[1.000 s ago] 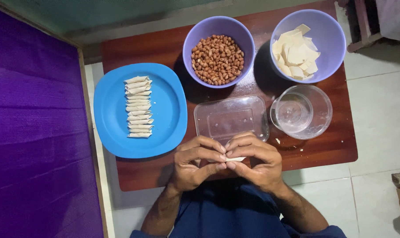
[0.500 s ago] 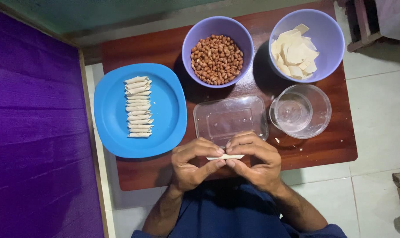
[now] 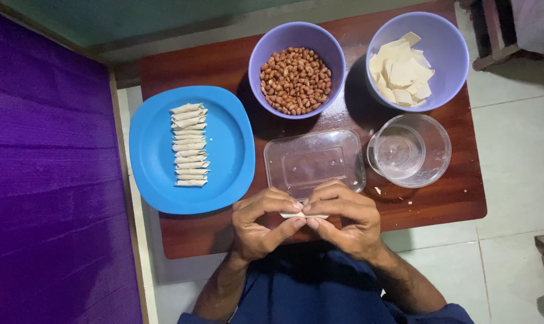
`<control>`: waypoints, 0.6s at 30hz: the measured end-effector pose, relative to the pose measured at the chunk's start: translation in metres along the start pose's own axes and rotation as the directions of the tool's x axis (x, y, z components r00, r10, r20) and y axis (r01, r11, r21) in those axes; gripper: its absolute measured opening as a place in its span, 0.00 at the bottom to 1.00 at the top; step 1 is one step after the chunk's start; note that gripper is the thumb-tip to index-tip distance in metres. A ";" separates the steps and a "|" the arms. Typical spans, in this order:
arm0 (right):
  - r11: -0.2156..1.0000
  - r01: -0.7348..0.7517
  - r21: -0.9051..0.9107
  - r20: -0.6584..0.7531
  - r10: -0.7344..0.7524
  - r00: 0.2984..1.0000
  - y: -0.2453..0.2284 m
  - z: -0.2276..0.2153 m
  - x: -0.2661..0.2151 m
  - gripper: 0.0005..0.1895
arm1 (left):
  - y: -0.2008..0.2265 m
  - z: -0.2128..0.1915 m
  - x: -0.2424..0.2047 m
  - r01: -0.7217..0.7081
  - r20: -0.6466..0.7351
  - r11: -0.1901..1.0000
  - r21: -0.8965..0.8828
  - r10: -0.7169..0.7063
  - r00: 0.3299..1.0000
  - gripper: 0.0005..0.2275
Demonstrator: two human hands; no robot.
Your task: The person prepares snacks by placing peanuts on small squares of dough, moistening the edges with water by hand, and rolling them into small tubes. The finished rolls are placed on a blue plate.
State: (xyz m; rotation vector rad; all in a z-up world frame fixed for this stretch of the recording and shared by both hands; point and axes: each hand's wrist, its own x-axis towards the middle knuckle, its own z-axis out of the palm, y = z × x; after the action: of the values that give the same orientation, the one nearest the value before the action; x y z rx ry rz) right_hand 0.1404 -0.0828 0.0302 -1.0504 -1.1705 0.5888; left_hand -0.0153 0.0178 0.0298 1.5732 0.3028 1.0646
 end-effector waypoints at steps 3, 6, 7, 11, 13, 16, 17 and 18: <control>1.000 0.010 0.001 0.000 -0.010 1.000 0.000 -0.001 -0.001 0.05 | 0.002 0.001 0.002 0.008 -0.006 1.000 -0.024 -0.008 1.000 0.06; 1.000 0.016 0.015 -0.004 -0.015 1.000 -0.001 -0.002 -0.002 0.05 | 0.004 0.003 0.002 0.005 -0.003 1.000 -0.022 -0.005 1.000 0.05; 1.000 0.016 0.015 -0.005 -0.016 1.000 0.001 -0.004 -0.005 0.05 | 0.004 0.004 0.002 0.005 -0.002 1.000 -0.023 -0.005 1.000 0.05; 0.999 0.011 0.046 0.012 -0.012 1.000 0.005 -0.007 -0.010 0.05 | 0.004 0.005 0.001 0.009 -0.010 1.000 -0.026 -0.010 1.000 0.06; 0.999 0.007 0.052 0.010 -0.008 1.000 0.005 -0.005 -0.012 0.06 | 0.005 0.005 0.001 0.014 -0.006 1.000 -0.027 -0.015 1.000 0.06; 0.995 0.002 0.100 -0.075 0.006 0.997 0.007 -0.002 -0.013 0.15 | 0.005 0.005 0.002 0.009 -0.014 1.000 -0.028 -0.009 1.000 0.06; 0.994 -0.016 0.107 -0.084 0.025 0.996 0.007 -0.001 -0.015 0.17 | 0.005 0.005 0.002 0.029 -0.023 0.999 -0.039 -0.030 0.999 0.07; 0.993 -0.034 0.115 -0.093 0.045 0.995 0.008 -0.001 -0.017 0.20 | 0.005 0.005 0.001 0.050 -0.031 0.998 -0.050 -0.051 0.998 0.09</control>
State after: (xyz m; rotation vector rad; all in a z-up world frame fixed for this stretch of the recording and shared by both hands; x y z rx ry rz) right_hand 0.1368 -0.0937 0.0160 -0.9965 -1.0232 0.6223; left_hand -0.0132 0.0134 0.0352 1.4983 0.3346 1.0519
